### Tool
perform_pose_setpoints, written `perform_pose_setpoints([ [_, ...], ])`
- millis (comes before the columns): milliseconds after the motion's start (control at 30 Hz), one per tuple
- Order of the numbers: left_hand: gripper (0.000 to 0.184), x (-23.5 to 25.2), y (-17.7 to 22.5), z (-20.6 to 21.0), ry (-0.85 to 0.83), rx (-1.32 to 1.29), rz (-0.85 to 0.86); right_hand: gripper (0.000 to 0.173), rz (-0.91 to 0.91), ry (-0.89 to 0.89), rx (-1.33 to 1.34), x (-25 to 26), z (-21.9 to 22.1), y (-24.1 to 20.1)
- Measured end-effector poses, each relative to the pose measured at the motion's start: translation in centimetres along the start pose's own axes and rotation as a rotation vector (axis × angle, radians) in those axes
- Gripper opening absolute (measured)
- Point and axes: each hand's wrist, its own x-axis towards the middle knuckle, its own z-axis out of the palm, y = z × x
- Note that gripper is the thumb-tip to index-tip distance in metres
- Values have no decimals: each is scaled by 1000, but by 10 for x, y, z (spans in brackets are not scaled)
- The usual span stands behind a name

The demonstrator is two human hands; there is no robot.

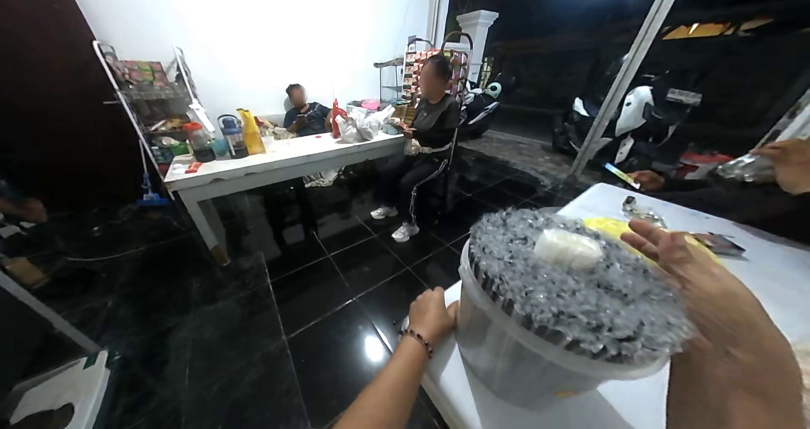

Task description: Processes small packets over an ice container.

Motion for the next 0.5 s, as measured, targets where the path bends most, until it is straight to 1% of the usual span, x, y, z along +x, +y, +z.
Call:
perform_pose_setpoints([
  [200,52,5,-4,4,11,0,12,50,68,5,-5,3,-1,-2],
  [500,51,6,-4,2,5,-18,8,45,98,44,54,3,-2,2],
])
